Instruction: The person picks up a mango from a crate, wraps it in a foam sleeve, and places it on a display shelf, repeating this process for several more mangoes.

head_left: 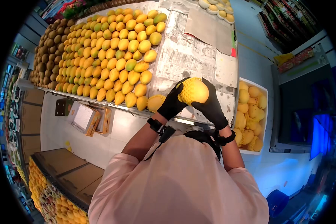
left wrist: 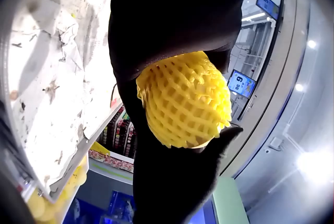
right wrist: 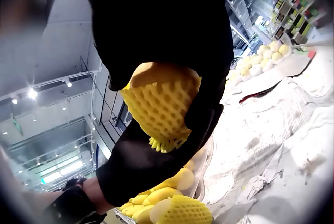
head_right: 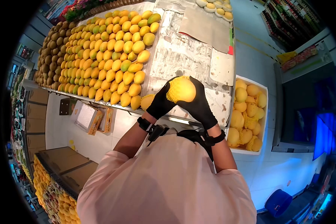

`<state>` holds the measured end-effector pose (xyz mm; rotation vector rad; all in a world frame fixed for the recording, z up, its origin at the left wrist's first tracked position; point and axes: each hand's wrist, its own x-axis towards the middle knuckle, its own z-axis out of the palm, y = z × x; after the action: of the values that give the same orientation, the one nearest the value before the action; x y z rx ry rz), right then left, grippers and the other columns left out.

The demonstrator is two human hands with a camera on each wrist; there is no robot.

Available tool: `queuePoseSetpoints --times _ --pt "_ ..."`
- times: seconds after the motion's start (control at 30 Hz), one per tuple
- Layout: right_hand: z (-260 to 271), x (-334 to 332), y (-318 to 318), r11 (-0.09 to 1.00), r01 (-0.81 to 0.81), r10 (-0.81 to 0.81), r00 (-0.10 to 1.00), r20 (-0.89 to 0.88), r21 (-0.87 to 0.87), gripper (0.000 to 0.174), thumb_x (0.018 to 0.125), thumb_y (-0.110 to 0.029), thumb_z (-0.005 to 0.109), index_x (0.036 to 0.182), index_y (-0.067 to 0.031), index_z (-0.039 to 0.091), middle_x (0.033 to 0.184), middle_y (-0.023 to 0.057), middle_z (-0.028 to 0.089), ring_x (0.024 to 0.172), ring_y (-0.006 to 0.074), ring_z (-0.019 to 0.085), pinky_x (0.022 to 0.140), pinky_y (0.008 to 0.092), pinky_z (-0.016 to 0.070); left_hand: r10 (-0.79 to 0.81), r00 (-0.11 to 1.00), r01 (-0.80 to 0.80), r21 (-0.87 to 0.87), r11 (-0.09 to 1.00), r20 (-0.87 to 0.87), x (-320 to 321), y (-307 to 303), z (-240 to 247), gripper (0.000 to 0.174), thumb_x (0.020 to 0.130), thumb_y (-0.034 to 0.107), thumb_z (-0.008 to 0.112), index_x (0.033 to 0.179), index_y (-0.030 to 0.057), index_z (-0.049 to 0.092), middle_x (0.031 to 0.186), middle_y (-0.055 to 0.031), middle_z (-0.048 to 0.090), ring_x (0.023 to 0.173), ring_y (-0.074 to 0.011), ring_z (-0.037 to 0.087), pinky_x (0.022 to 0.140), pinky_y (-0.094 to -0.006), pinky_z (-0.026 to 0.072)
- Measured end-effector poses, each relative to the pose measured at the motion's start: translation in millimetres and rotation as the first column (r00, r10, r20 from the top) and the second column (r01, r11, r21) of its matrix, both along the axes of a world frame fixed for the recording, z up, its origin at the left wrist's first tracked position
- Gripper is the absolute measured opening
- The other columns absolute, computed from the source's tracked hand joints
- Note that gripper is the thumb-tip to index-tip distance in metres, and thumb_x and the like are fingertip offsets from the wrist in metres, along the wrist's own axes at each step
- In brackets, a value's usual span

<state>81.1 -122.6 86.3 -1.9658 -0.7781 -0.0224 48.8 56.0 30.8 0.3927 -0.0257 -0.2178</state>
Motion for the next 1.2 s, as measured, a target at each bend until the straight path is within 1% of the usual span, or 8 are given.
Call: queuePoseSetpoints --times 0.2,0.27,0.3,0.4,0.5,0.73,1.03,1.2 --pt "-3 -6 -1 0.956 0.178 -0.039 0.863 -0.504 0.232 0.087 0.074 -0.008 0.083 0.145 -0.0041 0.032 0.140 0.0125 0.041 0.121 0.0236 0.050 0.096 0.0347 0.0484 0.105 0.991 -0.123 0.274 0.954 0.082 -1 -3 -7 0.050 0.107 0.035 0.031 0.146 0.0048 0.033 0.146 -0.0119 0.044 0.133 -0.0249 0.043 0.113 -0.0390 0.0331" --pt "-8 -6 3 0.956 0.161 0.012 0.817 -0.577 0.247 0.086 0.073 -0.008 0.083 0.144 -0.0030 0.034 0.138 0.0129 0.045 0.120 0.0229 0.051 0.096 0.0347 0.0481 0.097 0.993 -0.105 -0.123 0.987 -0.069 0 -6 -2 0.048 0.107 0.033 0.031 0.145 0.0030 0.033 0.144 -0.0133 0.045 0.132 -0.0263 0.044 0.113 -0.0387 0.0329" --pt "-8 -8 5 0.955 0.153 0.036 0.790 -0.612 0.255 0.086 0.073 -0.008 0.083 0.143 -0.0025 0.034 0.137 0.0131 0.046 0.120 0.0226 0.052 0.097 0.0348 0.0479 0.209 0.975 -0.222 0.233 0.947 0.082 -3 -9 -1 0.047 0.107 0.030 0.033 0.144 0.0020 0.034 0.142 -0.0141 0.046 0.131 -0.0265 0.044 0.113 -0.0384 0.0330" --pt "0 -14 4 0.960 0.123 0.015 0.874 -0.485 0.251 0.080 0.071 -0.009 0.085 0.137 0.0000 0.040 0.129 0.0138 0.054 0.120 0.0217 0.052 0.099 0.0346 0.0461 0.239 0.811 -0.585 0.742 0.327 0.534 -15 -20 2 0.040 0.103 0.014 0.042 0.139 -0.0022 0.037 0.135 -0.0173 0.049 0.126 -0.0259 0.046 0.109 -0.0354 0.0353" --pt "-12 -10 -3 0.952 0.135 -0.001 0.898 -0.439 0.273 0.081 0.069 -0.010 0.086 0.136 -0.0004 0.041 0.128 0.0123 0.054 0.119 0.0218 0.052 0.102 0.0347 0.0433 0.206 0.924 -0.383 0.755 0.533 0.323 -14 -12 -2 0.044 0.098 0.010 0.051 0.139 -0.0012 0.040 0.133 -0.0144 0.053 0.122 -0.0227 0.051 0.105 -0.0319 0.0386" --pt "-37 4 -21 0.999 0.010 0.004 0.960 -0.281 0.049 0.084 0.066 -0.013 0.087 0.136 -0.0013 0.042 0.132 0.0128 0.052 0.121 0.0237 0.052 0.103 0.0349 0.0423 0.182 0.969 -0.233 0.862 0.450 0.167 -20 63 -2 0.055 0.087 0.005 0.069 0.138 0.0050 0.047 0.128 -0.0073 0.058 0.117 -0.0147 0.055 0.098 -0.0287 0.0470" --pt "-73 -11 14 0.989 -0.093 0.069 0.978 -0.196 -0.116 0.080 0.069 -0.018 0.086 0.134 -0.0019 0.042 0.128 0.0161 0.054 0.120 0.0283 0.054 0.103 0.0376 0.0435 -0.317 0.917 -0.376 0.787 -0.488 0.242 -57 100 -16 0.093 0.060 0.030 0.089 0.140 0.0110 0.046 0.138 -0.0188 0.048 0.127 -0.0369 0.046 0.107 -0.0449 0.0389" --pt "-94 -11 31 0.953 -0.242 0.240 0.970 -0.035 -0.184 0.074 0.071 -0.015 0.083 0.133 -0.0039 0.044 0.133 0.0182 0.050 0.123 0.0332 0.050 0.105 0.0386 0.0413 -0.410 0.858 -0.496 0.702 -0.511 0.308 -59 99 -23 0.096 0.055 0.022 0.090 0.138 0.0042 0.046 0.132 -0.0214 0.051 0.121 -0.0392 0.048 0.102 -0.0455 0.0410"
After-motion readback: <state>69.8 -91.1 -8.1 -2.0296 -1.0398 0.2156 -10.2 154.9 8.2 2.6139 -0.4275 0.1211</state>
